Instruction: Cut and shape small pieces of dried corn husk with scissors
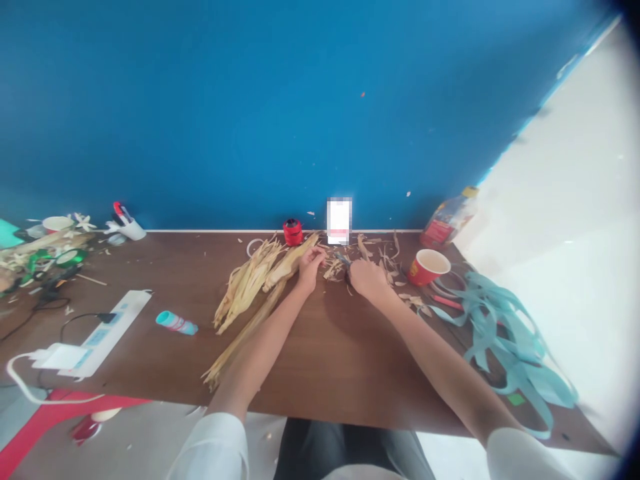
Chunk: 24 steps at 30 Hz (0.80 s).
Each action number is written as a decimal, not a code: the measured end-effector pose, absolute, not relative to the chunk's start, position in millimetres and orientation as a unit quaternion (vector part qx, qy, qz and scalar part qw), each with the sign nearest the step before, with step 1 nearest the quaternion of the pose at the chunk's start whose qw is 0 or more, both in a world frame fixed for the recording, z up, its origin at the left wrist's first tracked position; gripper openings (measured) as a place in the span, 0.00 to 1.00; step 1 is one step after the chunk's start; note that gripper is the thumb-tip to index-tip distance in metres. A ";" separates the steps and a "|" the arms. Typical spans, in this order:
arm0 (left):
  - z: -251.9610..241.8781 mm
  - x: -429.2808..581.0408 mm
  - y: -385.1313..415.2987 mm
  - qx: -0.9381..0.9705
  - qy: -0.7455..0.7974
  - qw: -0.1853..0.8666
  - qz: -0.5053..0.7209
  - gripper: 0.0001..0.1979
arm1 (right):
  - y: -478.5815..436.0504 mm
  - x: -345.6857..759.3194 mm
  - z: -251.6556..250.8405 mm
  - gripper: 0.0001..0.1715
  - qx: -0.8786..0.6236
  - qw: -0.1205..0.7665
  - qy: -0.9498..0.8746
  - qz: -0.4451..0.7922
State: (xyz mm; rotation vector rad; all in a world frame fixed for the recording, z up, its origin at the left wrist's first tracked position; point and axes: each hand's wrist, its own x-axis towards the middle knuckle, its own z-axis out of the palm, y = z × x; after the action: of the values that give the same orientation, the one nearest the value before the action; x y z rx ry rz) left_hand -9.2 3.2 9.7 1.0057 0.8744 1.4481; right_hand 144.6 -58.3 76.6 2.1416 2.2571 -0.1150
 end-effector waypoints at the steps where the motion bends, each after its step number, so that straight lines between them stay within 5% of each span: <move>1: 9.5 -9.2 3.4 0.427 0.371 0.555 0.610 0.12 | -59.3 143.2 75.9 0.15 0.687 0.013 0.725 -0.033; 24: 10.6 -9.3 0.5 0.458 0.360 0.568 0.581 0.14 | -63.1 130.2 83.8 0.13 0.689 -0.055 0.722 -0.039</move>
State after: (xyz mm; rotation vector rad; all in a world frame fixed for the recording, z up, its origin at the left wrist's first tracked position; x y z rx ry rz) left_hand -9.3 0.5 10.6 1.0766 0.8451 1.3653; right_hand 130.2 -63.1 83.8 2.2419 2.3508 -0.1273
